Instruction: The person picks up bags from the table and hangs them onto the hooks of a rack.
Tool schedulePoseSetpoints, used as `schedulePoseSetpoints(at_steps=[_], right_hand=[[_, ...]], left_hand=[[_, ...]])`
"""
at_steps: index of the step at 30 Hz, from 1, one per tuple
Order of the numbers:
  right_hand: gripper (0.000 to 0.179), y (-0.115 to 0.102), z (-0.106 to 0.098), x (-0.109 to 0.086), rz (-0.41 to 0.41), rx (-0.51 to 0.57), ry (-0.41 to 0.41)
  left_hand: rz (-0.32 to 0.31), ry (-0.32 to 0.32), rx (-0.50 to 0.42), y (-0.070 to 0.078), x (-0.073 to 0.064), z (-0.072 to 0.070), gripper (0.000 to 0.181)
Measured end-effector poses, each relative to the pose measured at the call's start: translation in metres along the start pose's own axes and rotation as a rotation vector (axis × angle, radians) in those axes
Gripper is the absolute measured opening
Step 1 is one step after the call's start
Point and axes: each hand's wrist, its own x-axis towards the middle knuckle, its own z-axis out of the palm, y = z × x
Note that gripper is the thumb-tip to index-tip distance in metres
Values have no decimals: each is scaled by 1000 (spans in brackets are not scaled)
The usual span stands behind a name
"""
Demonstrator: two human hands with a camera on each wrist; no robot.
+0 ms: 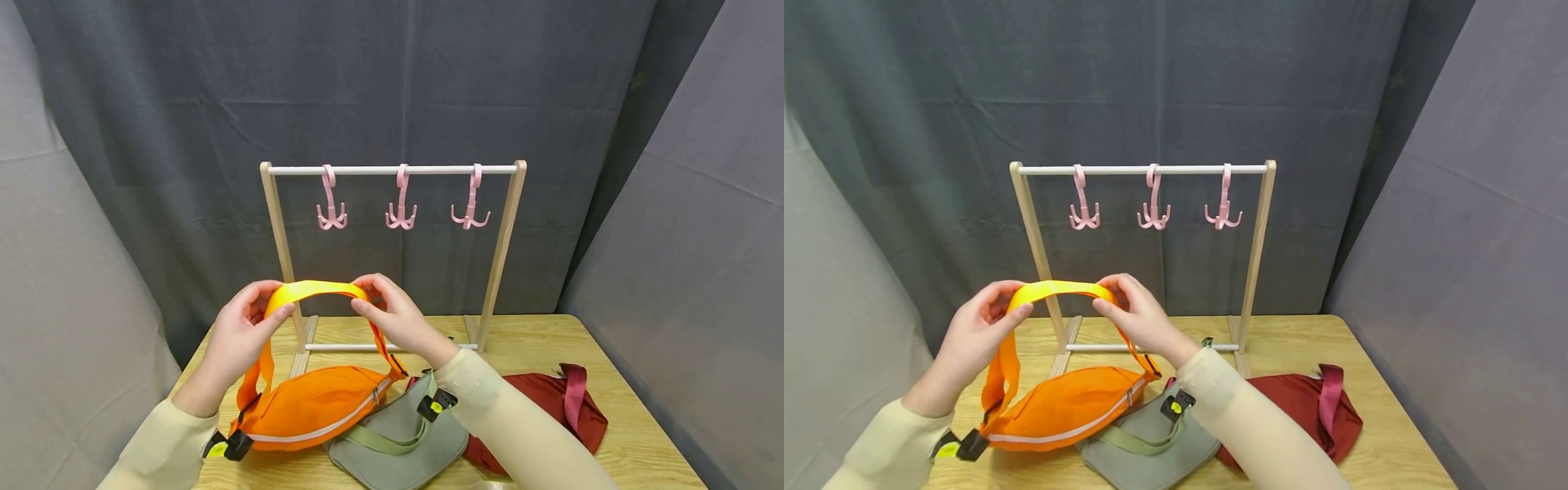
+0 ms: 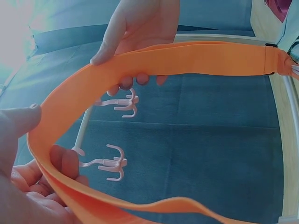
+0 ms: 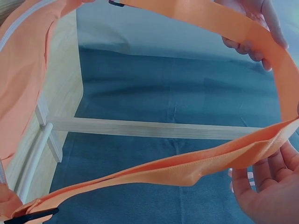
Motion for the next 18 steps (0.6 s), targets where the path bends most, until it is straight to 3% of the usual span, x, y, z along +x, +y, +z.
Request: schedulePoseSetpoints(at_steps=[18], right_hand=[[31, -5, -8, 12, 7, 13, 54]], left_hand=[[-1, 22, -6, 12, 18, 1, 41]])
